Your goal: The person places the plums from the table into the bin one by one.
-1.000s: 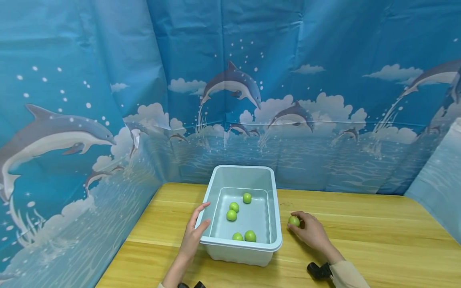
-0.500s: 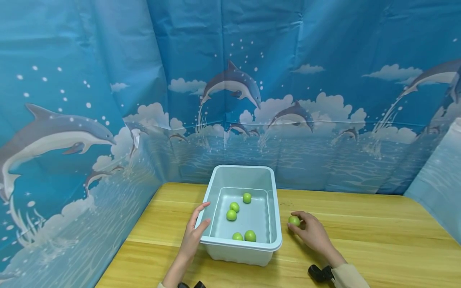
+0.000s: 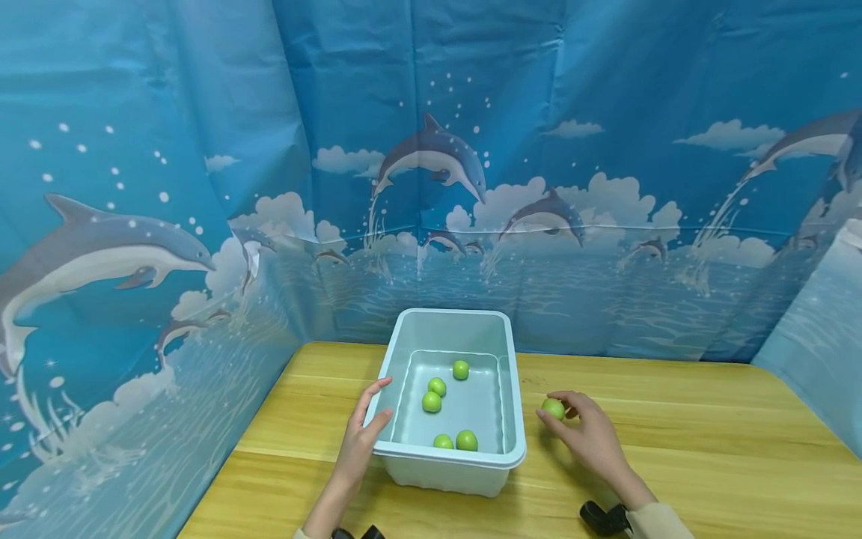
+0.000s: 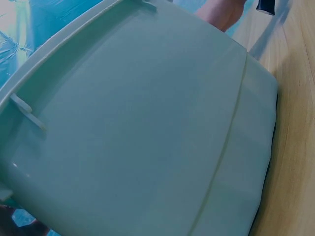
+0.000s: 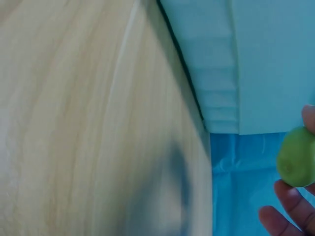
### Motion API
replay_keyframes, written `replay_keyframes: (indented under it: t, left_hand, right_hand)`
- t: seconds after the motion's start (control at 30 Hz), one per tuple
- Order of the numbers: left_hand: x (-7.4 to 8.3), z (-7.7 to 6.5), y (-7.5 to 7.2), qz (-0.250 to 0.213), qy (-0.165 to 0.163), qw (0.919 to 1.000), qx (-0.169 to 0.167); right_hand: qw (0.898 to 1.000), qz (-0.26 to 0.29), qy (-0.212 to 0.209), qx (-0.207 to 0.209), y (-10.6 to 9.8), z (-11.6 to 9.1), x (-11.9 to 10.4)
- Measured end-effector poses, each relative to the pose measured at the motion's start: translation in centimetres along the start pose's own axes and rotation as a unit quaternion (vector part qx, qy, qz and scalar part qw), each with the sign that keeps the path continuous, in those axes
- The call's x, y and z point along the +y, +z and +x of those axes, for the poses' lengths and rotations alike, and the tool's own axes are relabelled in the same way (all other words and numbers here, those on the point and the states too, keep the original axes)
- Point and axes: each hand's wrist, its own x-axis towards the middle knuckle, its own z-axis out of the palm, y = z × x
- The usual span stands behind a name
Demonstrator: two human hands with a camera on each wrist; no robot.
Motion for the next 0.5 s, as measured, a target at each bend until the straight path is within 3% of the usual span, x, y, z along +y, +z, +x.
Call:
replay_keyframes:
  t: [0.5]
  left_hand:
    - [0.1, 0.0, 0.0, 0.0, 0.0, 1.0, -0.001]
  right_hand:
    - [0.995, 0.017, -0.049, 0.087, -1.0, -0.8, -2.3]
